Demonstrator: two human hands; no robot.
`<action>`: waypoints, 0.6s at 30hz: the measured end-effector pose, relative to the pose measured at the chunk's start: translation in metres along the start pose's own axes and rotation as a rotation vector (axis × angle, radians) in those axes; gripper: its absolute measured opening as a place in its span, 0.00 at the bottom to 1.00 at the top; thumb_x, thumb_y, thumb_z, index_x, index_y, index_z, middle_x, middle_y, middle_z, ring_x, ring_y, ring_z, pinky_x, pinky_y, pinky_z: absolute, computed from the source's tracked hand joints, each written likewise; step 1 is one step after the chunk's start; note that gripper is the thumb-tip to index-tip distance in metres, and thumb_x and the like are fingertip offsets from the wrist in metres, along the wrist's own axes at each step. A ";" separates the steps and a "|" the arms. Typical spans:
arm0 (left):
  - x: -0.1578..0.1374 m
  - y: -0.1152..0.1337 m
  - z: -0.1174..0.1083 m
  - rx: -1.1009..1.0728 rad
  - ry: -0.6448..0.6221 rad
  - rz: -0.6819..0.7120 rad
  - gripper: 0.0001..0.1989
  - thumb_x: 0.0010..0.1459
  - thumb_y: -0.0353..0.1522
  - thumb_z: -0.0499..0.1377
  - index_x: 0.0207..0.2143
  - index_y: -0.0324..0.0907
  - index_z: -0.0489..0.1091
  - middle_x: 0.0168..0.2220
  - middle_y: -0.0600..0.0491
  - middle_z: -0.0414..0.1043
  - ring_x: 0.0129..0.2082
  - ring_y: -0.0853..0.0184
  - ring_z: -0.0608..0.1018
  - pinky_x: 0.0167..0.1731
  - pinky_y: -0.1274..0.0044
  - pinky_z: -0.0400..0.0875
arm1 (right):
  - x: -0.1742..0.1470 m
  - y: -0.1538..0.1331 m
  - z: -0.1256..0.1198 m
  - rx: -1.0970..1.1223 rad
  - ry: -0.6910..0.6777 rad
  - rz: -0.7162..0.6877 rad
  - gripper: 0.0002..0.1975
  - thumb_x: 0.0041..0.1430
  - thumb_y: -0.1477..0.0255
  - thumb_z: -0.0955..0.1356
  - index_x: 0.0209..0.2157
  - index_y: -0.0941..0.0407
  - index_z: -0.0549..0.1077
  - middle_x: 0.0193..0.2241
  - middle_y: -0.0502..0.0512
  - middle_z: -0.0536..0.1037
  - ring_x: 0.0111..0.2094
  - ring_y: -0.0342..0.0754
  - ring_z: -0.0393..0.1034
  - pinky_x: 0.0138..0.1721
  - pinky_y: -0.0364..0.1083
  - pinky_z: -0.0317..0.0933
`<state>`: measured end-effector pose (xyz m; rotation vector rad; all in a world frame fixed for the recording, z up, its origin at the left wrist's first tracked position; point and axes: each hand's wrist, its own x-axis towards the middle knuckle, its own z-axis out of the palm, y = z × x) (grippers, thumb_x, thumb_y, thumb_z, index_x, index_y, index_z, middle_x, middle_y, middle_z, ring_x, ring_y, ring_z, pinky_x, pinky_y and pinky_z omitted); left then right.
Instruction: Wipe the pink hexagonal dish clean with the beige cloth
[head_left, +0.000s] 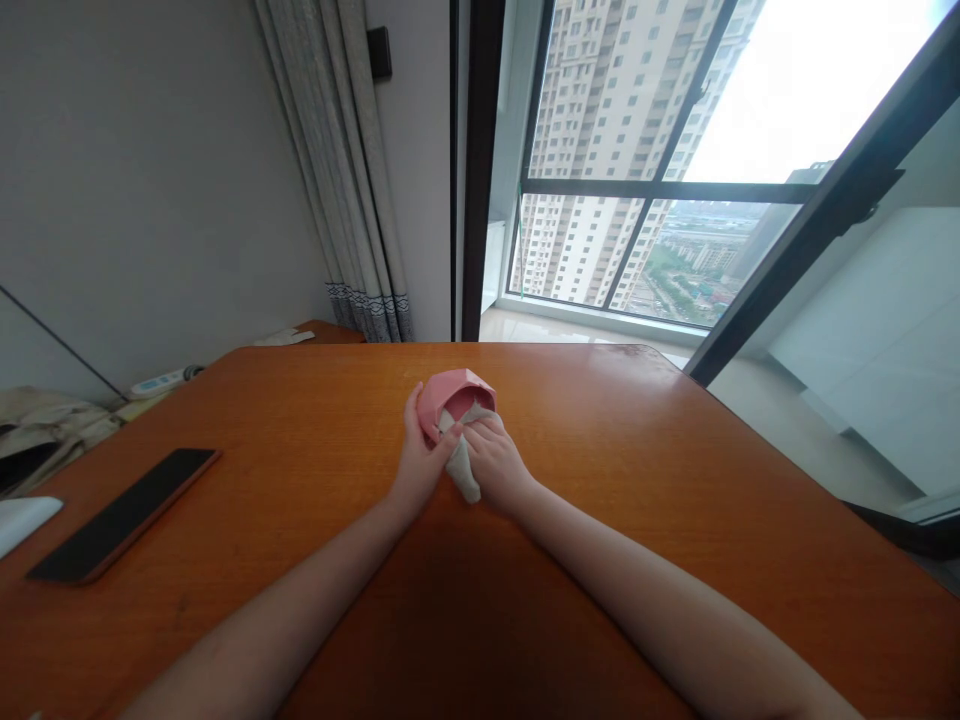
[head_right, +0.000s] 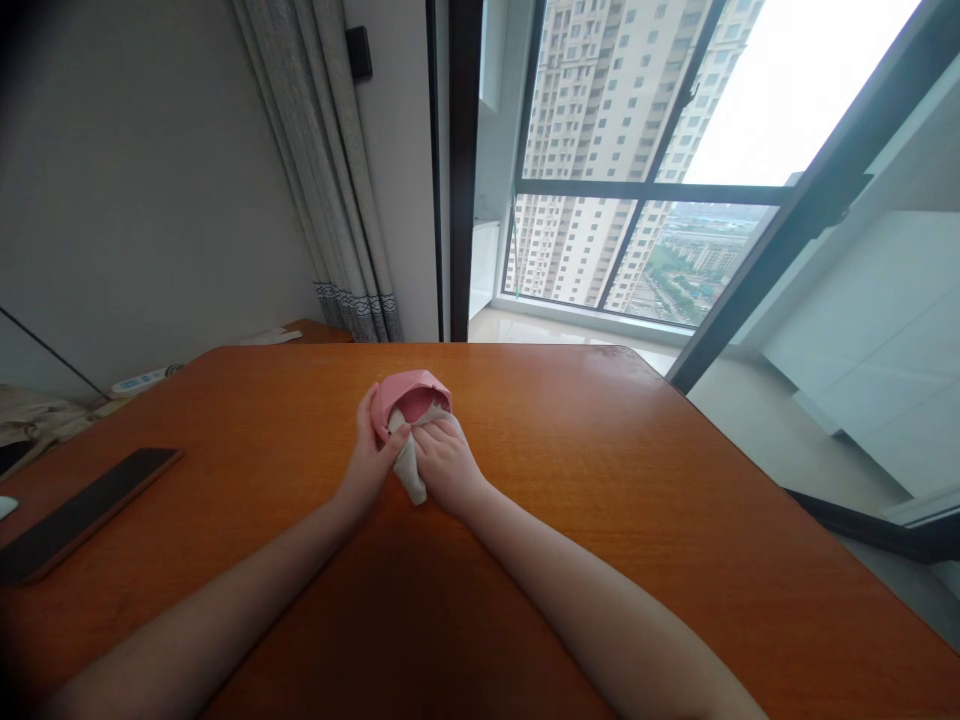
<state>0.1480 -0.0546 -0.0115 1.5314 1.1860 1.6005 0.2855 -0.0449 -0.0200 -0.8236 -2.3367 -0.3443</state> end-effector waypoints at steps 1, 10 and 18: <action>0.000 -0.001 0.000 -0.005 0.002 -0.012 0.34 0.53 0.39 0.58 0.60 0.45 0.48 0.62 0.46 0.52 0.62 0.59 0.57 0.60 0.68 0.52 | 0.001 -0.001 -0.001 0.008 0.000 -0.001 0.12 0.63 0.74 0.58 0.36 0.57 0.71 0.30 0.57 0.73 0.35 0.49 0.65 0.45 0.51 0.58; 0.021 -0.019 -0.021 0.123 -0.005 0.011 0.22 0.53 0.36 0.56 0.51 0.43 0.61 0.51 0.49 0.66 0.53 0.60 0.68 0.55 0.67 0.60 | 0.005 0.001 -0.002 0.045 -0.120 -0.091 0.08 0.61 0.76 0.61 0.38 0.58 0.70 0.33 0.55 0.74 0.36 0.48 0.66 0.49 0.50 0.56; 0.025 -0.016 -0.021 0.085 -0.045 -0.066 0.22 0.53 0.39 0.57 0.50 0.42 0.64 0.53 0.46 0.66 0.54 0.60 0.68 0.56 0.68 0.59 | 0.005 0.005 -0.011 -0.129 -0.137 -0.105 0.11 0.63 0.78 0.58 0.34 0.56 0.70 0.29 0.55 0.72 0.34 0.49 0.63 0.49 0.51 0.54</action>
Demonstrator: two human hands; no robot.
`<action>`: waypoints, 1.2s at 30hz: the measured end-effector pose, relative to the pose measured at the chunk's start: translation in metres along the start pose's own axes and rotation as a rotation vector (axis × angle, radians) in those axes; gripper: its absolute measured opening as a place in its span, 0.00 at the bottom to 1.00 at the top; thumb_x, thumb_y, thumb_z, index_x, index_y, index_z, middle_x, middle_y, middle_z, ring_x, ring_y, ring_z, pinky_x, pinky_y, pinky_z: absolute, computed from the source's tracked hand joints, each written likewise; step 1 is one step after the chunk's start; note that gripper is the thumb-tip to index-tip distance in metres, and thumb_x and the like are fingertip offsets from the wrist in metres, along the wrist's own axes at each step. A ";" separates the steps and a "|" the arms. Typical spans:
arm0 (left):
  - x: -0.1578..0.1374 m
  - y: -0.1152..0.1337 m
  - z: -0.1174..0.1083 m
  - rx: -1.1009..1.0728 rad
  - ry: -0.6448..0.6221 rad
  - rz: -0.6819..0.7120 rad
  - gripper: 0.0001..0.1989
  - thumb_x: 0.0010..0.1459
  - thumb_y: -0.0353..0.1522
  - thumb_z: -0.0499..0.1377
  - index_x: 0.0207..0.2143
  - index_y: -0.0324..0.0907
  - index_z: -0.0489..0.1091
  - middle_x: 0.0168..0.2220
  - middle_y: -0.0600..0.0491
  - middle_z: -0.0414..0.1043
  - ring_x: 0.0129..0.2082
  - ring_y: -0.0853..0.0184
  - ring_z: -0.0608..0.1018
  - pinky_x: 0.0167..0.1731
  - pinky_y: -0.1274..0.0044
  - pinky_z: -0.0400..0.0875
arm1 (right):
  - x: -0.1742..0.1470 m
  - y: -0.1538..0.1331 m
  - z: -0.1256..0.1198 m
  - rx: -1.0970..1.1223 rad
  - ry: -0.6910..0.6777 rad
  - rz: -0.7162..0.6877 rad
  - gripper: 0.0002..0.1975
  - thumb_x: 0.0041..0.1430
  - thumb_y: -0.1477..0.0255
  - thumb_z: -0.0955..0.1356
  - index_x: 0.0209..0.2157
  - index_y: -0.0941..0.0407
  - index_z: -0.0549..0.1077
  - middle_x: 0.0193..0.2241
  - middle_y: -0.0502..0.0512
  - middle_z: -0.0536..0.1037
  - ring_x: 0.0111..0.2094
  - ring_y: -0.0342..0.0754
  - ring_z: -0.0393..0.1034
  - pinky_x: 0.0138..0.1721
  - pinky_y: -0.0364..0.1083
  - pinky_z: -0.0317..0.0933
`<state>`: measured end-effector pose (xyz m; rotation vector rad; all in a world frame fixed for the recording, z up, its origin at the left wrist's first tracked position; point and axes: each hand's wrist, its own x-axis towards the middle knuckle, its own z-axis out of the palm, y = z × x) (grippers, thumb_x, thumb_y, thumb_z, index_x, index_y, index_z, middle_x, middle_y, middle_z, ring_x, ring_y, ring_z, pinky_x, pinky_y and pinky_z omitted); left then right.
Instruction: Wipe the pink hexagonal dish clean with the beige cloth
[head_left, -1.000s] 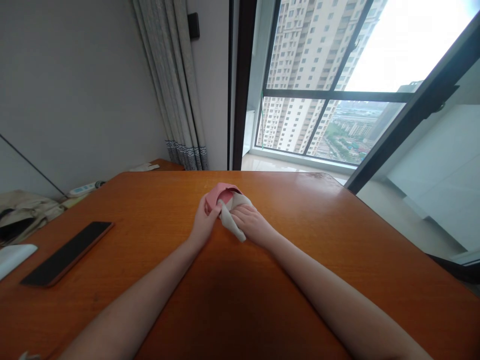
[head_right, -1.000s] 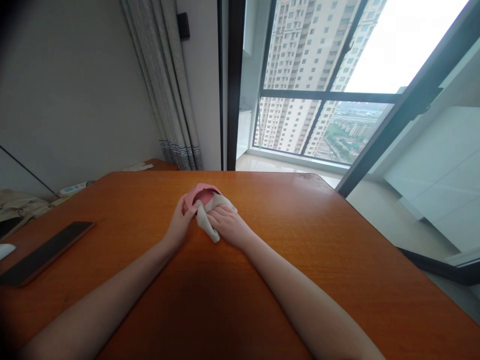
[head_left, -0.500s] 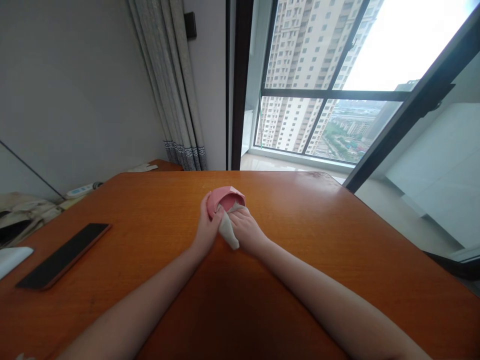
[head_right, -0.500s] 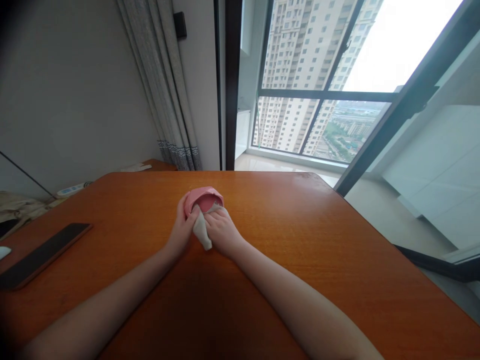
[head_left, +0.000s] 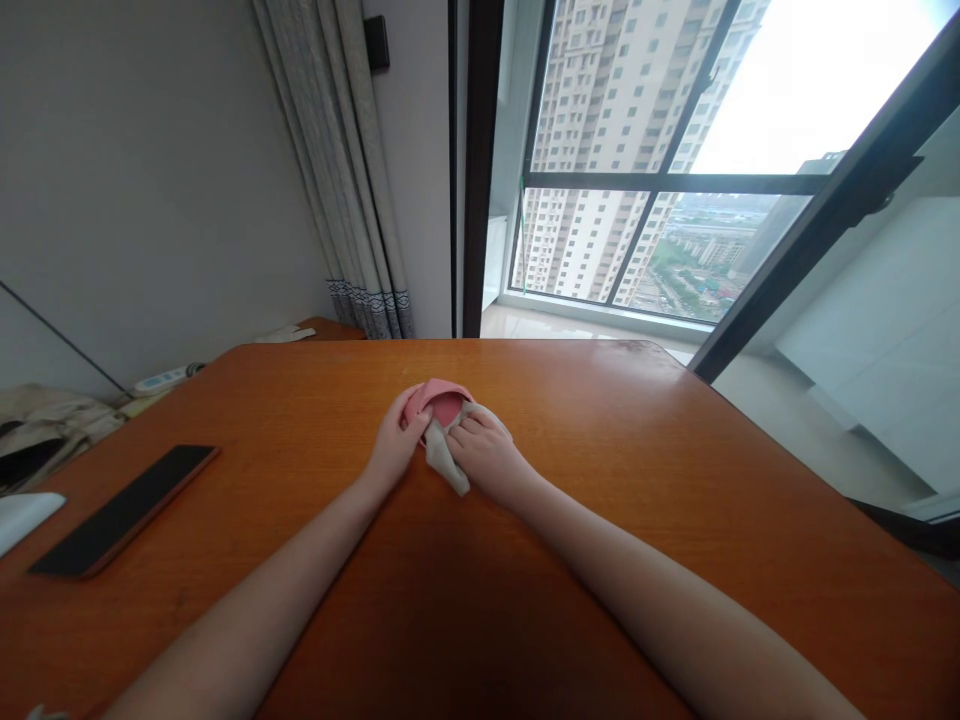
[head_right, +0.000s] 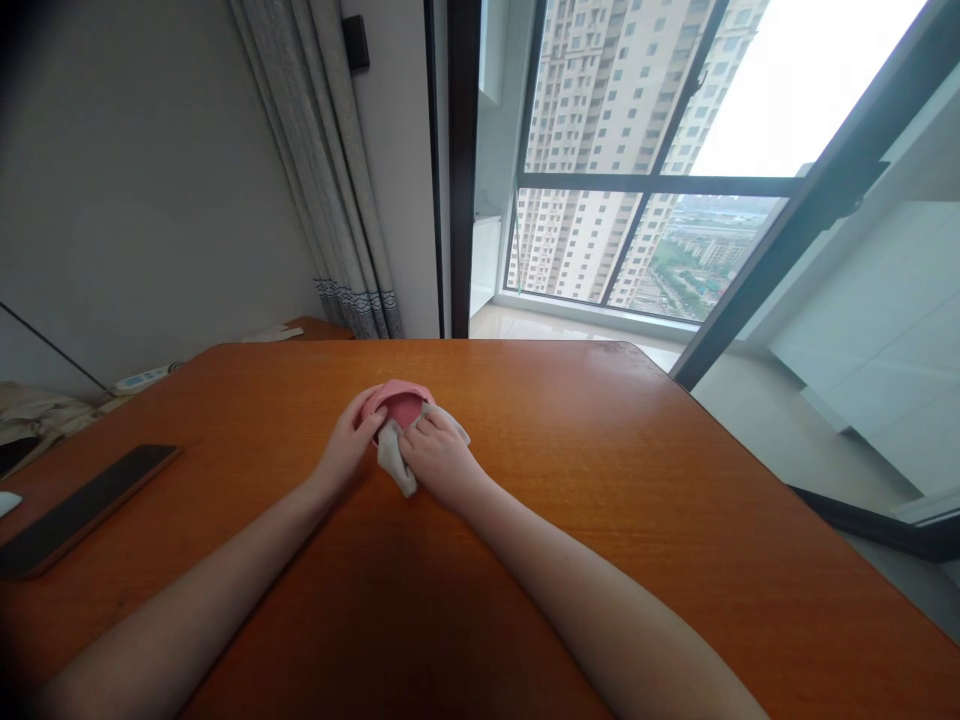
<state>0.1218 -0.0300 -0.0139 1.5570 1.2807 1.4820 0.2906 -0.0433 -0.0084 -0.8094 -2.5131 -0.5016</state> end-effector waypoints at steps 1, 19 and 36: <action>-0.003 0.000 0.004 -0.028 0.012 -0.016 0.24 0.53 0.39 0.57 0.51 0.42 0.62 0.54 0.46 0.65 0.55 0.60 0.67 0.57 0.68 0.58 | 0.000 -0.002 0.001 0.001 0.013 0.008 0.11 0.63 0.78 0.58 0.34 0.56 0.70 0.29 0.55 0.72 0.33 0.49 0.63 0.48 0.52 0.54; -0.017 0.008 0.015 -0.180 0.113 -0.064 0.32 0.53 0.39 0.58 0.59 0.46 0.52 0.56 0.47 0.61 0.53 0.62 0.69 0.53 0.69 0.63 | 0.000 -0.003 -0.003 0.058 0.066 -0.030 0.08 0.61 0.77 0.61 0.34 0.59 0.71 0.29 0.55 0.73 0.33 0.48 0.62 0.38 0.48 0.57; -0.005 0.017 -0.003 0.118 -0.035 0.085 0.28 0.52 0.38 0.58 0.55 0.40 0.61 0.56 0.46 0.63 0.57 0.57 0.64 0.59 0.65 0.55 | -0.001 -0.004 0.002 0.025 0.004 -0.034 0.10 0.62 0.77 0.60 0.40 0.60 0.72 0.33 0.57 0.74 0.38 0.49 0.64 0.44 0.49 0.57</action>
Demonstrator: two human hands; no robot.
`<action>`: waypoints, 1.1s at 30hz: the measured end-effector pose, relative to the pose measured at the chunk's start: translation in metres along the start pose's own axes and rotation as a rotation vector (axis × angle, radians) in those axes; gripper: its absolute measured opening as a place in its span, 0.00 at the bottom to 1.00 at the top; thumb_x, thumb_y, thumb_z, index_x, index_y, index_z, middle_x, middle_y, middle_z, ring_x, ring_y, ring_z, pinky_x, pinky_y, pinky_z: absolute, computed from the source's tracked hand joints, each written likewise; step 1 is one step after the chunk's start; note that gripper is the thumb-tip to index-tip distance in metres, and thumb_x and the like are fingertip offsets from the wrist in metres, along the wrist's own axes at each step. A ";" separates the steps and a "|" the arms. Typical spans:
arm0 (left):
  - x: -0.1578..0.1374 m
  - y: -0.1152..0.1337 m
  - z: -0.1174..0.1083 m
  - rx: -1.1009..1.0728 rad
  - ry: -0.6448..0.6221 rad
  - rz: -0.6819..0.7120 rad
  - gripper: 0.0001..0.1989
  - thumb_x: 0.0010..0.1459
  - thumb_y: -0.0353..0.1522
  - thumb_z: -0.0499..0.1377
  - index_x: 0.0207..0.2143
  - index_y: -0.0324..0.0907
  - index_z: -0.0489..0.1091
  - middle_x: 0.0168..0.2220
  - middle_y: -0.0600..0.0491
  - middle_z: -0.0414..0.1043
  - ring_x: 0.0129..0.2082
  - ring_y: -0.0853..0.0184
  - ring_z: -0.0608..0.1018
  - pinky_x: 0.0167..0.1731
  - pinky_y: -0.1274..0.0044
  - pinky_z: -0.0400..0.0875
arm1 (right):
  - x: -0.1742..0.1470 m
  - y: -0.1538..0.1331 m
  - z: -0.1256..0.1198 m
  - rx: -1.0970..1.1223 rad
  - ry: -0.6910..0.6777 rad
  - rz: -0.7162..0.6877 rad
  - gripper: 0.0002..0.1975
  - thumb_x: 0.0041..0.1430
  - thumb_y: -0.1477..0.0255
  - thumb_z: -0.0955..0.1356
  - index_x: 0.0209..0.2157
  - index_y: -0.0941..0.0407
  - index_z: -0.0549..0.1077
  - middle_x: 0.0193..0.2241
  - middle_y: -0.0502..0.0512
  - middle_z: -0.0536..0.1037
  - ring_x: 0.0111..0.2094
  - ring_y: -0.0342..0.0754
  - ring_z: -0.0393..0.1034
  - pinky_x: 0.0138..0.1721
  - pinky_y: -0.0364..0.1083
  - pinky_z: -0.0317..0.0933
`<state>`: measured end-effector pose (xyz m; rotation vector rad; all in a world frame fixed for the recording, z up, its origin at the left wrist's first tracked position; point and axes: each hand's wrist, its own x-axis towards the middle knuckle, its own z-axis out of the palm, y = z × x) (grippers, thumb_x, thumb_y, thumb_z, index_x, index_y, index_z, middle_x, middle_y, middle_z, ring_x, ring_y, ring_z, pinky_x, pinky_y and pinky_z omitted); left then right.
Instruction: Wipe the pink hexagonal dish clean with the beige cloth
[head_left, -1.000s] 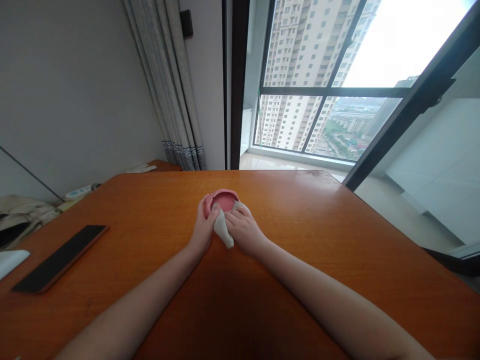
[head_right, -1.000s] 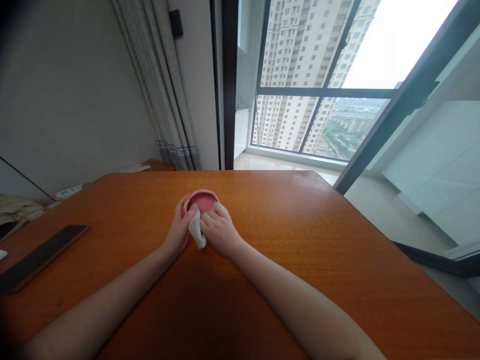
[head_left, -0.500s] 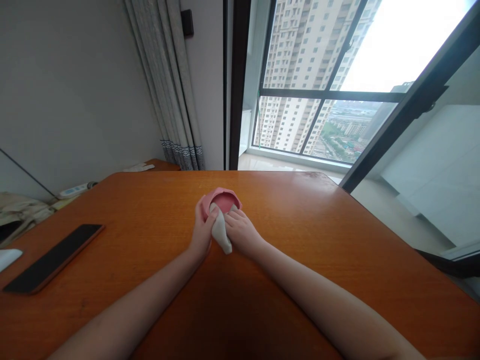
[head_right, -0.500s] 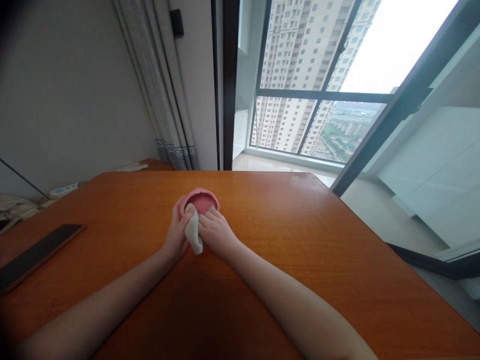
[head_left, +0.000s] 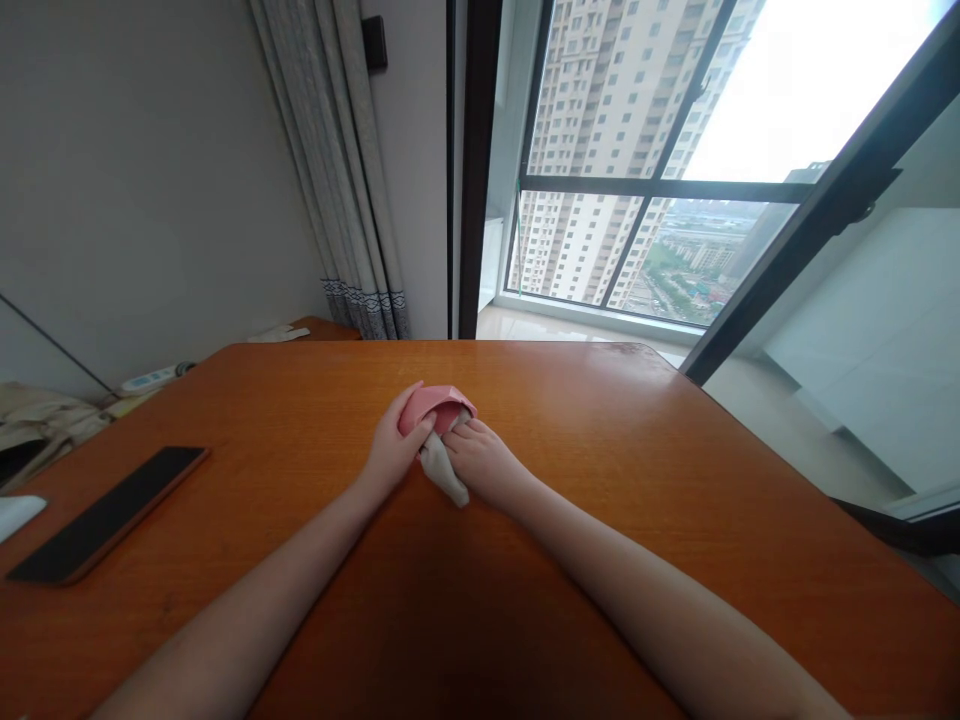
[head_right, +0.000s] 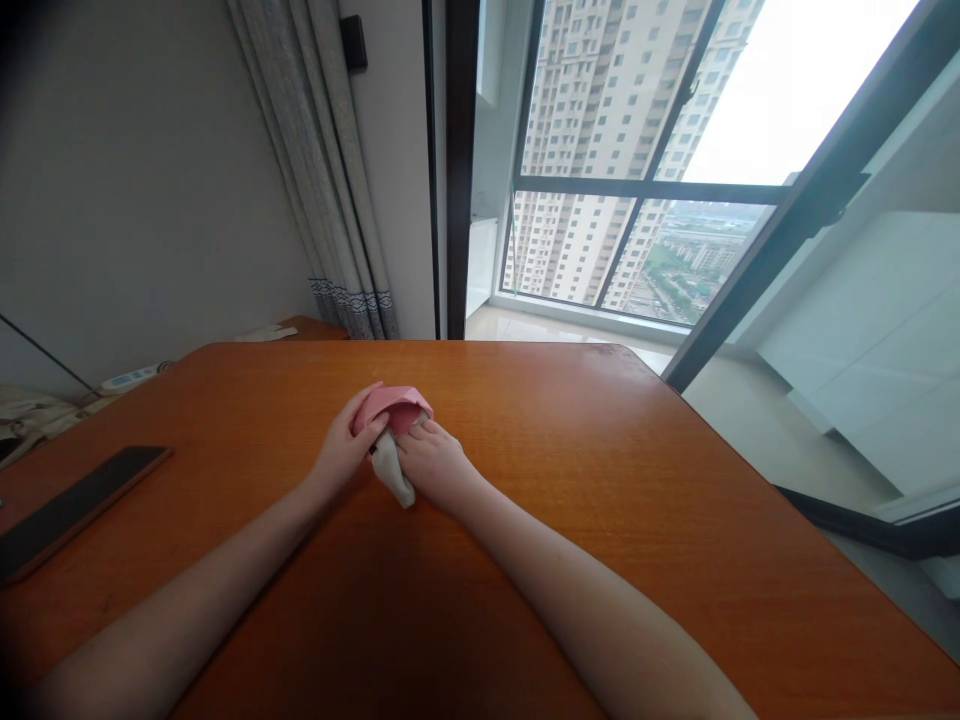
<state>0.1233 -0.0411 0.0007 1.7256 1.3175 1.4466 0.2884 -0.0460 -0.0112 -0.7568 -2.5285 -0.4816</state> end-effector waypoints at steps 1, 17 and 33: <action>-0.004 0.004 0.004 -0.025 0.032 -0.004 0.30 0.51 0.38 0.59 0.56 0.40 0.59 0.57 0.45 0.63 0.58 0.57 0.63 0.59 0.65 0.55 | 0.000 -0.001 0.001 -0.016 0.023 0.009 0.10 0.62 0.77 0.60 0.39 0.60 0.72 0.33 0.57 0.74 0.37 0.49 0.64 0.43 0.49 0.57; -0.003 -0.013 0.005 -0.121 0.090 -0.048 0.29 0.52 0.37 0.59 0.56 0.40 0.60 0.58 0.45 0.61 0.59 0.59 0.63 0.59 0.67 0.54 | 0.000 0.016 -0.006 -0.004 0.036 -0.103 0.08 0.63 0.75 0.60 0.36 0.59 0.71 0.31 0.55 0.73 0.36 0.48 0.63 0.41 0.47 0.56; -0.005 -0.009 0.004 -0.127 0.076 -0.077 0.26 0.52 0.36 0.58 0.54 0.42 0.59 0.57 0.46 0.61 0.57 0.60 0.65 0.58 0.66 0.56 | 0.001 0.005 -0.011 -0.015 -0.074 -0.053 0.07 0.62 0.76 0.61 0.37 0.59 0.70 0.32 0.55 0.72 0.35 0.49 0.62 0.40 0.48 0.55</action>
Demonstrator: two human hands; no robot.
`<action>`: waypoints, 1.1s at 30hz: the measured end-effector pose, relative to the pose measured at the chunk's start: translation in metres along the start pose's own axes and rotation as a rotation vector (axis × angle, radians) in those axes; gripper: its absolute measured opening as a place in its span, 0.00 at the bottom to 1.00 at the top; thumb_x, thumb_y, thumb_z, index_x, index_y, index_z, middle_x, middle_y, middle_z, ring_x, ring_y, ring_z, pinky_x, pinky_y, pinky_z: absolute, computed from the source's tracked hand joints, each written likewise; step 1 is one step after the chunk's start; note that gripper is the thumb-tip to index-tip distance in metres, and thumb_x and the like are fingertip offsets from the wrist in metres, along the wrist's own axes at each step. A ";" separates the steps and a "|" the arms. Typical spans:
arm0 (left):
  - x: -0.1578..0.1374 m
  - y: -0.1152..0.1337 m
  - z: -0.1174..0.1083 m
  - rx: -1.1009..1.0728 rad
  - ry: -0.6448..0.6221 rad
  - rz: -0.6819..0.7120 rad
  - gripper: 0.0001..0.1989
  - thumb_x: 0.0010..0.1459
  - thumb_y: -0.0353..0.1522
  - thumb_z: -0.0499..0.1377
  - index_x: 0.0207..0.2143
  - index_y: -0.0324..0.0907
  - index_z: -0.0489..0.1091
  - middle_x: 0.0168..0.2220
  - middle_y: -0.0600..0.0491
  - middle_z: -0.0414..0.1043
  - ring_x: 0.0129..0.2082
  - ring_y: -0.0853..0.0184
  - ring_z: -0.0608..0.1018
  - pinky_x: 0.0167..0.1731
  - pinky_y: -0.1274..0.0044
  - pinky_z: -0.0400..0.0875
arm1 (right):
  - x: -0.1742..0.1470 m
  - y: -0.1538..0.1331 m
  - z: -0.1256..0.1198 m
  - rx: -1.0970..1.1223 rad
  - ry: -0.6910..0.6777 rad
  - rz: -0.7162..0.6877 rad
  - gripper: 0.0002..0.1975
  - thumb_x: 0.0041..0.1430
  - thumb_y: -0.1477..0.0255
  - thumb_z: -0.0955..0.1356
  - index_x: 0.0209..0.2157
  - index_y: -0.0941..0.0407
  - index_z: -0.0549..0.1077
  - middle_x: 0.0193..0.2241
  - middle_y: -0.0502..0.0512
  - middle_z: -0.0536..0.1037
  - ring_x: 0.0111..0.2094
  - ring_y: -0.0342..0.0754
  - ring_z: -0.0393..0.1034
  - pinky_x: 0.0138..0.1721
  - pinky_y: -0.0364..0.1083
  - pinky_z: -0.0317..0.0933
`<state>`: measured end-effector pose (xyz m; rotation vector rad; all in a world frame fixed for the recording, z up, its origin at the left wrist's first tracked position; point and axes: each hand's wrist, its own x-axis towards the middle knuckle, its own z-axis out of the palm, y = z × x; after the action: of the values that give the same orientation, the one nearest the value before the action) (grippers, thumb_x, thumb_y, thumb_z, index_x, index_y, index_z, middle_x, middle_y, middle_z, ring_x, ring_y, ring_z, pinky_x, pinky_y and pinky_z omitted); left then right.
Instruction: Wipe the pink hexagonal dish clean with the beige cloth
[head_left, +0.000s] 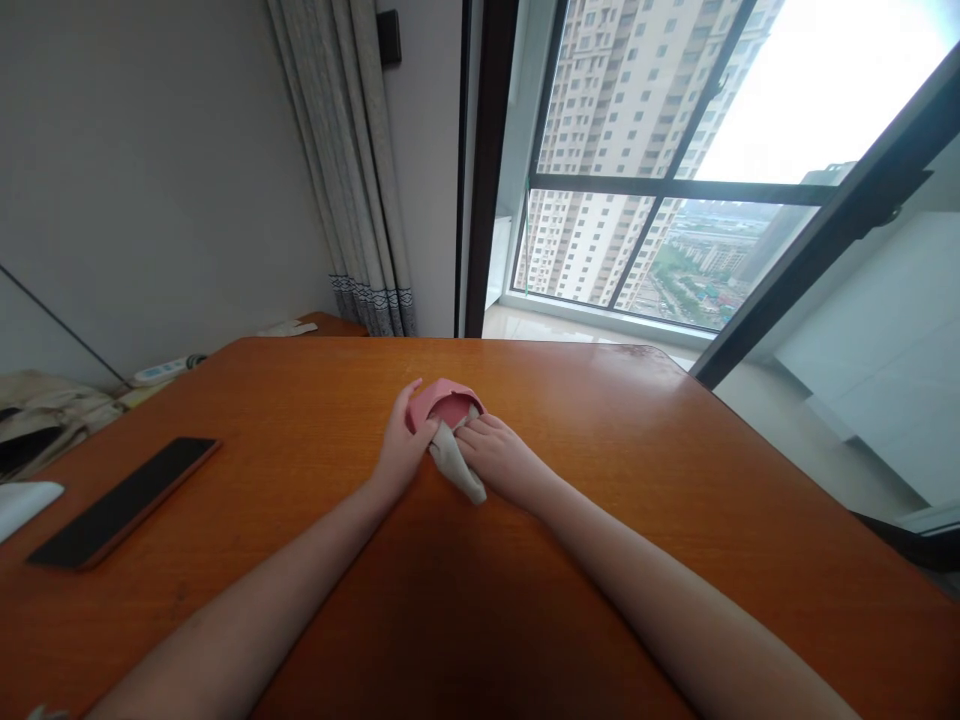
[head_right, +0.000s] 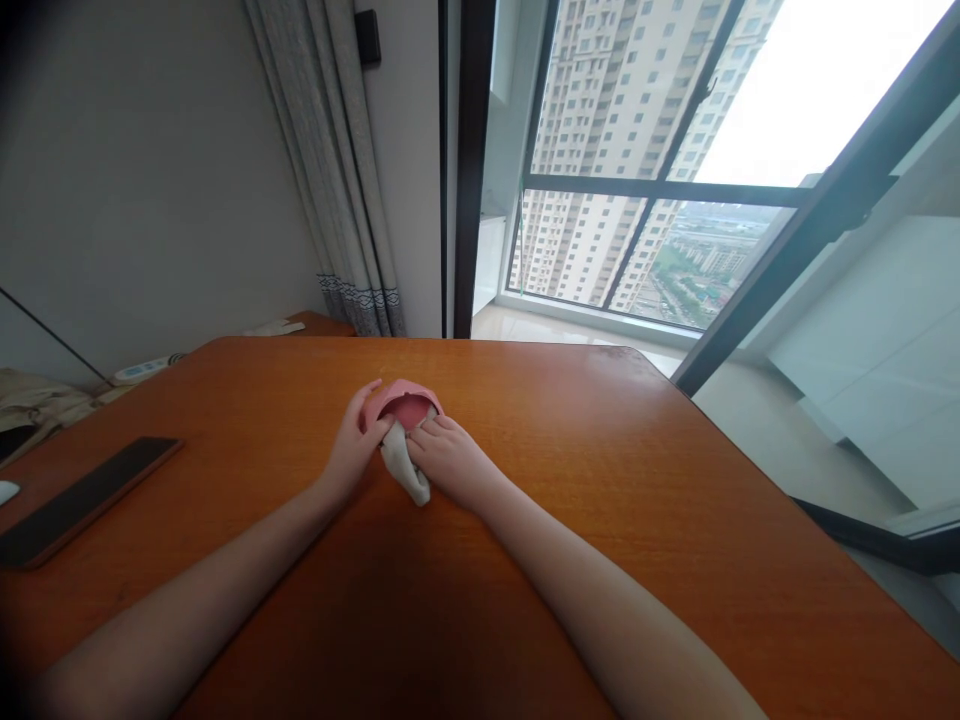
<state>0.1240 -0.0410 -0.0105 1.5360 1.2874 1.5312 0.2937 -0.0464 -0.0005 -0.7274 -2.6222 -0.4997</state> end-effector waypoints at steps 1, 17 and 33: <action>0.000 0.000 0.000 -0.021 -0.012 -0.003 0.29 0.52 0.36 0.58 0.56 0.42 0.56 0.55 0.45 0.63 0.55 0.60 0.67 0.57 0.66 0.58 | 0.000 0.000 0.000 -0.010 0.002 0.010 0.07 0.62 0.76 0.61 0.36 0.59 0.70 0.31 0.55 0.72 0.35 0.49 0.62 0.40 0.48 0.55; 0.007 0.004 -0.002 0.039 -0.093 -0.023 0.21 0.49 0.35 0.59 0.47 0.40 0.66 0.47 0.48 0.70 0.49 0.58 0.71 0.51 0.66 0.64 | 0.001 -0.002 0.002 0.001 0.022 0.032 0.07 0.62 0.77 0.61 0.38 0.59 0.71 0.33 0.56 0.72 0.37 0.49 0.63 0.41 0.48 0.56; 0.007 -0.003 -0.001 -0.008 -0.123 -0.032 0.19 0.52 0.39 0.58 0.45 0.40 0.66 0.39 0.50 0.72 0.41 0.61 0.74 0.46 0.67 0.68 | 0.001 -0.004 0.002 0.044 -0.002 0.032 0.08 0.62 0.75 0.62 0.39 0.59 0.72 0.34 0.57 0.74 0.38 0.49 0.65 0.45 0.48 0.56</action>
<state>0.1210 -0.0336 -0.0107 1.5717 1.2288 1.3977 0.2902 -0.0479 -0.0024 -0.7545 -2.6111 -0.4303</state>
